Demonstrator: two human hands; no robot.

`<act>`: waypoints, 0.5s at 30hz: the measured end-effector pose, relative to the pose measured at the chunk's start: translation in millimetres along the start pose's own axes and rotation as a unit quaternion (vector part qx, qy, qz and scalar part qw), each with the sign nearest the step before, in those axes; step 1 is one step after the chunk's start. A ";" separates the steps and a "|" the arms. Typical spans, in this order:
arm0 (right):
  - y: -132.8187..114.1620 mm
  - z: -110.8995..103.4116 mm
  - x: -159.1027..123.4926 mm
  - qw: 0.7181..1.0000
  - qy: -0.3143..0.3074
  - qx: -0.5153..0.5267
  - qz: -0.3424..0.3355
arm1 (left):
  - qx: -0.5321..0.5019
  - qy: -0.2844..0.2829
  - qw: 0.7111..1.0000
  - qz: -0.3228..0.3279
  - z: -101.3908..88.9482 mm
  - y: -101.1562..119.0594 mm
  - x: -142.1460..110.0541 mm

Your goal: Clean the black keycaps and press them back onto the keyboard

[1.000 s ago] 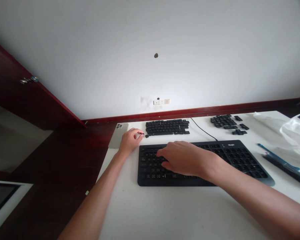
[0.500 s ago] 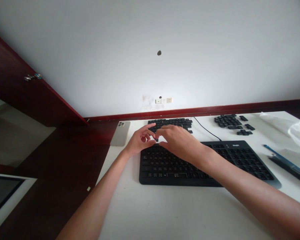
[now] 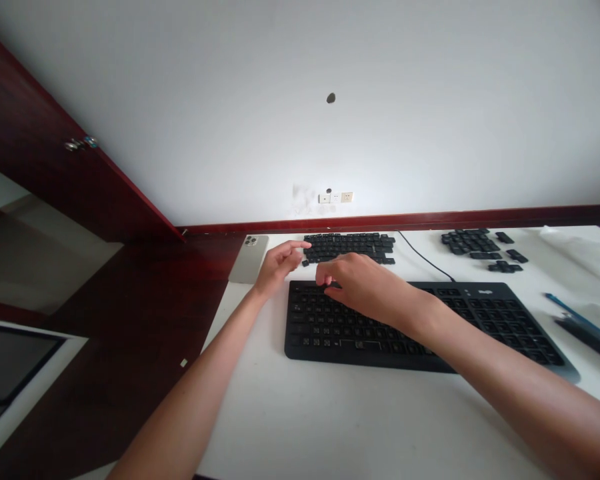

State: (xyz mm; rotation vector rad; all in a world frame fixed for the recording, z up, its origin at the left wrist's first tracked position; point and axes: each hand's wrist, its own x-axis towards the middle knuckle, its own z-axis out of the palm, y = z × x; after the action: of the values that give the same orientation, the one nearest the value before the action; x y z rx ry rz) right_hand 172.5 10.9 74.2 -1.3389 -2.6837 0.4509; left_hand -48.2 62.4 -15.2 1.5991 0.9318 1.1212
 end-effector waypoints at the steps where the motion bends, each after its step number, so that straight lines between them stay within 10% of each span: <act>1: -2.5 2.3 -1.0 1.000 -0.016 0.017 -0.006 | 0.010 0.040 0.999 0.004 -2.6 -2.9 1.1; 5: -16.5 12.0 -5.2 0.994 -0.076 0.077 -0.023 | 0.035 0.117 0.992 0.010 -9.4 -15.1 4.5; 15: -22.4 34.0 -8.4 0.992 -0.114 0.024 -0.047 | 0.063 0.090 0.994 0.002 -8.5 -20.2 5.0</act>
State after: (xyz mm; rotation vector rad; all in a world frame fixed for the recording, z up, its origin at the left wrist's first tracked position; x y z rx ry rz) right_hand 152.8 -15.8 49.2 -1.2078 -2.8823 0.6917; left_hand -56.2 74.8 -32.2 1.6201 1.1376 1.2457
